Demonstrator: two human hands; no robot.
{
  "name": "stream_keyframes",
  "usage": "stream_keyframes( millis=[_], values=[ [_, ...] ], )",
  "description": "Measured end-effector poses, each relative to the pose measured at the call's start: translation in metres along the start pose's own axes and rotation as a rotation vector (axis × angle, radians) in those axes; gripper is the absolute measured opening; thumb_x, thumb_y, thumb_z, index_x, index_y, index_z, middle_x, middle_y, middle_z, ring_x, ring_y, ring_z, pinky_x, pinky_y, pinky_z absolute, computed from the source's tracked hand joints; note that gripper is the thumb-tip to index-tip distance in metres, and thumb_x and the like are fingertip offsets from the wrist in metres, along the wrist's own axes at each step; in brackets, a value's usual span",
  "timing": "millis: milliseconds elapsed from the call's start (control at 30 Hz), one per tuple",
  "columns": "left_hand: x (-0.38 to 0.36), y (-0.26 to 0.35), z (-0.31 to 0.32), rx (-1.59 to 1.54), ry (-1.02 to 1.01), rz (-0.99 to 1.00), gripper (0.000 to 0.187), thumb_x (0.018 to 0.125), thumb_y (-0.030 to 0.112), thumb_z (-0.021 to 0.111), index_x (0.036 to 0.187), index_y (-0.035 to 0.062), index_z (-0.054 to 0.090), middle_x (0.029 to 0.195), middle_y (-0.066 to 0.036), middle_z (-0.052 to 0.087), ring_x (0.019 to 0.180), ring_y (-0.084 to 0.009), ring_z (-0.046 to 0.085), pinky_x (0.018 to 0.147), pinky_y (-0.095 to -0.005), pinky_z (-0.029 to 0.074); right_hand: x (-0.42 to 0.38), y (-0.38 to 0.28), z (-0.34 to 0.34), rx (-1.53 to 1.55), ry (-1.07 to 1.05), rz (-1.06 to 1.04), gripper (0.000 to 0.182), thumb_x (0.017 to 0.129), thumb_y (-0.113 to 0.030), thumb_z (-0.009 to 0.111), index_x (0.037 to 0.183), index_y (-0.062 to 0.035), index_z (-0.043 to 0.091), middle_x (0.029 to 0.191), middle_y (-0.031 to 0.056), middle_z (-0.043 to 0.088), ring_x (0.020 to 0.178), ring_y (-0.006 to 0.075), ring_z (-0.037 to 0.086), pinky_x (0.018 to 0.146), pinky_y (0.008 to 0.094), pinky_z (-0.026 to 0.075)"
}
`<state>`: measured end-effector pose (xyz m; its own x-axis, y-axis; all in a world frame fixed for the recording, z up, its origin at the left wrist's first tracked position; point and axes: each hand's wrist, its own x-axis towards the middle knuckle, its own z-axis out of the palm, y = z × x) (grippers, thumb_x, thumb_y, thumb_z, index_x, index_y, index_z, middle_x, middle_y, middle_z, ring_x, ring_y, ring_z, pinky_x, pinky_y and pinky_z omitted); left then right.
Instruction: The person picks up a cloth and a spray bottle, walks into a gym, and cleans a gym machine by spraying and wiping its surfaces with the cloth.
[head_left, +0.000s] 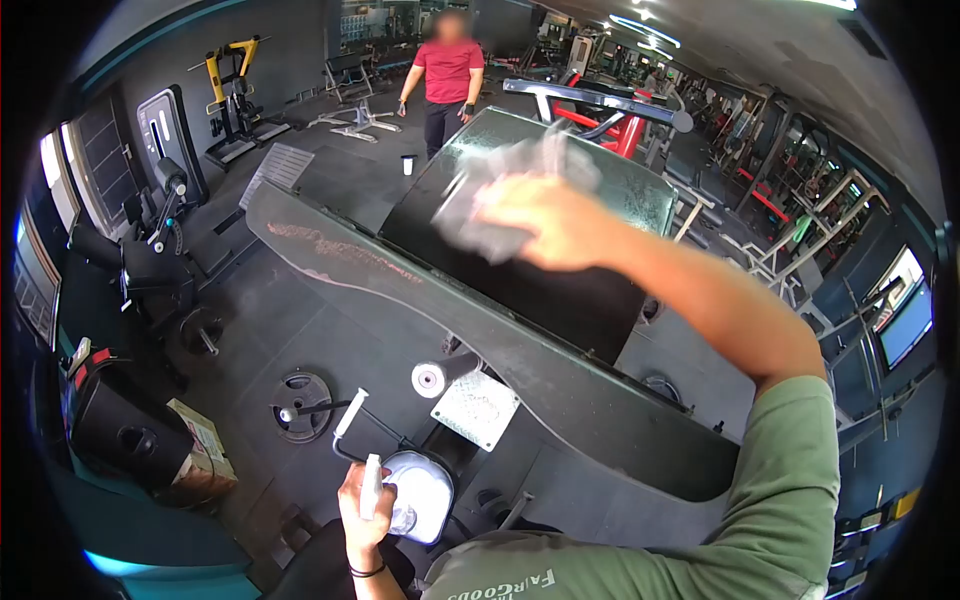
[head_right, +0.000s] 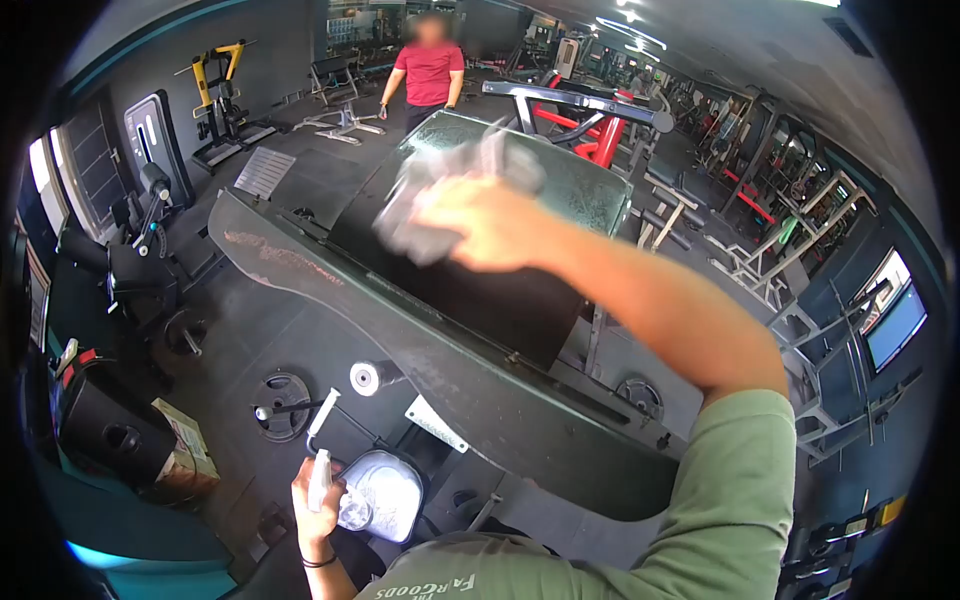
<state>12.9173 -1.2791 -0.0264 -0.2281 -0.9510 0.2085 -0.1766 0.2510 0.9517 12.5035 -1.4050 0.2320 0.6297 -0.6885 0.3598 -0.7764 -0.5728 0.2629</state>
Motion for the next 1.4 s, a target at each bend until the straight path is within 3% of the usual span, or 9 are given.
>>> stream_keyframes(
  millis=[167, 433, 600, 667, 733, 900, 967, 1133, 1400],
  values=[
    [-0.025, -0.009, -0.017, 0.007, 0.041, -0.067, 0.021, 0.069, 0.01, 0.064, 0.087, -0.002, 0.066, 0.079, -0.013, 0.059, 0.067, -0.0249, 0.061, 0.062, -0.0355, 0.048, -0.031, 0.088, -0.03, -0.048, -0.022, 0.95, 0.051, 0.091, -0.04, 0.061, 0.136, -0.0153, 0.059, 0.135, 0.0117, 0.062, 0.124, 0.0347, 0.057, 0.105, 0.0548, 0.042],
    [-0.039, -0.02, -0.035, 0.058, 0.01, -0.04, 0.023, 0.073, 0.007, 0.062, 0.094, -0.0024, 0.063, 0.079, -0.009, 0.06, 0.063, -0.0177, 0.064, 0.059, -0.0315, 0.05, -0.107, -0.056, -0.071, 0.028, -0.225, 0.254, 0.08, 0.065, -0.001, 0.063, 0.141, -0.023, 0.058, 0.153, 0.0051, 0.05, 0.142, 0.0303, 0.042, 0.113, 0.055, 0.029],
    [-0.027, -0.006, -0.038, 0.175, -0.035, 0.069, 0.022, 0.072, 0.009, 0.064, 0.092, -0.0007, 0.065, 0.078, -0.01, 0.06, 0.068, -0.0203, 0.063, 0.063, -0.0334, 0.05, -0.209, -0.066, -0.095, 0.055, -0.013, 0.538, 0.073, 0.066, 0.004, 0.058, 0.138, -0.008, 0.057, 0.142, 0.0138, 0.058, 0.134, 0.0362, 0.051, 0.11, 0.0443, 0.039],
    [-0.019, 0.021, -0.039, 0.192, -0.039, 0.123, 0.024, 0.071, 0.01, 0.065, 0.093, 0.0006, 0.066, 0.083, -0.01, 0.061, 0.074, -0.0218, 0.061, 0.066, -0.0351, 0.048, -0.273, -0.059, -0.081, -0.064, 0.234, 0.946, 0.056, 0.081, 0.002, 0.058, 0.137, -0.0002, 0.056, 0.131, 0.0174, 0.065, 0.124, 0.0354, 0.059, 0.105, 0.0365, 0.044],
    [-0.002, 0.057, -0.045, 0.127, -0.052, 0.323, 0.03, 0.068, 0.005, 0.065, 0.098, 0.0008, 0.066, 0.083, -0.011, 0.062, 0.073, -0.026, 0.061, 0.065, -0.0373, 0.05, -0.301, -0.083, -0.1, 0.116, 0.459, 1.304, 0.04, 0.1, -0.021, 0.061, 0.133, 0.0009, 0.06, 0.127, 0.0137, 0.068, 0.12, 0.0209, 0.06, 0.104, 0.033, 0.042],
    [0.055, 0.13, -0.055, 0.13, -0.106, 0.693, 0.051, 0.068, -0.002, 0.065, 0.119, 0.0017, 0.063, 0.085, -0.011, 0.063, 0.07, -0.029, 0.061, 0.06, -0.0393, 0.049, -0.341, -0.145, -0.109, 0.34, 0.844, 1.312, 0.045, 0.101, -0.025, 0.063, 0.132, 0.0075, 0.059, 0.129, 0.0123, 0.065, 0.119, 0.0193, 0.057, 0.105, 0.0318, 0.039],
    [0.079, 0.161, -0.049, 0.089, -0.156, 0.63, 0.029, 0.068, -0.004, 0.059, 0.096, -0.0021, 0.065, 0.085, -0.011, 0.062, 0.073, -0.0239, 0.061, 0.064, -0.0349, 0.049, -0.368, -0.159, -0.102, 0.253, 0.748, 1.392, 0.044, 0.101, -0.024, 0.063, 0.132, 0.0065, 0.059, 0.127, 0.0126, 0.066, 0.115, 0.02, 0.059, 0.104, 0.0323, 0.04],
    [0.112, 0.191, -0.035, -0.098, -0.302, 0.255, 0.016, 0.073, 0.008, 0.063, 0.088, 0.0026, 0.065, 0.075, -0.003, 0.062, 0.067, -0.0117, 0.056, 0.061, -0.0291, 0.043, -0.402, -0.201, -0.078, 0.262, 0.632, 1.267, 0.04, 0.102, -0.024, 0.062, 0.129, 0.0043, 0.06, 0.122, 0.0124, 0.066, 0.11, 0.02, 0.06, 0.101, 0.0324, 0.042],
    [0.147, 0.161, -0.058, 0.016, 0.025, 0.203, 0.014, 0.071, 0.015, 0.063, 0.078, 0.0026, 0.064, 0.069, 0.001, 0.059, 0.068, -0.0106, 0.054, 0.064, -0.0274, 0.04, -0.428, -0.222, -0.076, 0.22, 0.589, 1.248, 0.052, 0.083, 0.01, 0.039, 0.132, 0.0081, 0.055, 0.123, 0.0169, 0.065, 0.117, 0.0249, 0.06, 0.105, 0.0332, 0.041]
  ],
)
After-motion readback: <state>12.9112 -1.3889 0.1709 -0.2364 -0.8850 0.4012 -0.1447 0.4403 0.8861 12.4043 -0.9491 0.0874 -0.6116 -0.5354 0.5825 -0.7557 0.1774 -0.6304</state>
